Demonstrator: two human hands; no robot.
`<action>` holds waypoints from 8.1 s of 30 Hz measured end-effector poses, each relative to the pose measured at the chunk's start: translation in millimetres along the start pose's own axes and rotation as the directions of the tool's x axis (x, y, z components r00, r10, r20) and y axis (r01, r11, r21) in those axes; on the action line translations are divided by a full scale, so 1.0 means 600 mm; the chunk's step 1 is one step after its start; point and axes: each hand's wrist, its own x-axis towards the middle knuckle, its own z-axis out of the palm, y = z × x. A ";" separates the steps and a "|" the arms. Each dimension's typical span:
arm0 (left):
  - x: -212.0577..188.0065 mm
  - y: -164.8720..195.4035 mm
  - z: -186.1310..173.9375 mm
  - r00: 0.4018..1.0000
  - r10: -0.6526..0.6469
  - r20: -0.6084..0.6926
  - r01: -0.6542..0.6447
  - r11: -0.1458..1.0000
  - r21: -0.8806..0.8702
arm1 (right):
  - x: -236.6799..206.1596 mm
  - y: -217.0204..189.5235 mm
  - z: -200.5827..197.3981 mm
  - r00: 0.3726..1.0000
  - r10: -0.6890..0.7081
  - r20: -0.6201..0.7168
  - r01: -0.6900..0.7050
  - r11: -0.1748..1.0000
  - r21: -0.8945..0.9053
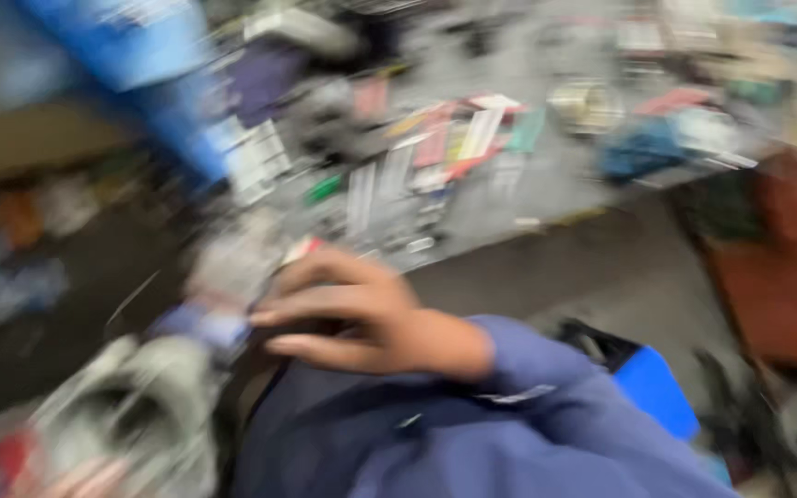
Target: The person assembles a small electric motor by inserting gears and a rotor into a housing, tapping it with a hammer, and attaching a fan cover. They use a screwdriver to adjust internal components and handle the motor housing, gears, rotor, and fan cover throughout the process.
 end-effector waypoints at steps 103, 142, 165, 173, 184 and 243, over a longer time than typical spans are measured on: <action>-0.020 0.028 0.025 0.920 -0.371 -0.125 0.391 0.862 0.323 | 0.071 -0.005 0.168 0.904 -0.180 0.388 0.197 0.980 -0.003; 0.005 0.034 0.021 0.919 -0.393 -0.035 0.380 0.855 0.355 | 0.082 0.016 0.163 0.893 -0.195 0.406 0.192 0.980 0.048; -0.006 0.032 0.022 0.894 -0.446 -0.029 0.438 0.862 0.255 | 0.076 0.012 0.175 0.905 -0.178 0.386 0.180 0.983 0.031; -0.021 0.035 0.033 0.922 -0.371 -0.110 0.387 0.892 0.233 | 0.069 0.020 0.171 0.898 -0.149 0.414 0.154 0.988 0.020; -0.028 0.018 0.017 0.916 -0.401 0.017 0.399 0.915 0.056 | 0.016 0.074 0.171 0.945 -0.160 0.284 0.112 0.977 0.179; 0.025 -0.066 -0.135 0.817 0.413 0.403 -0.556 0.750 0.359 | -0.019 0.242 0.108 0.875 0.475 0.098 -0.189 0.521 -0.832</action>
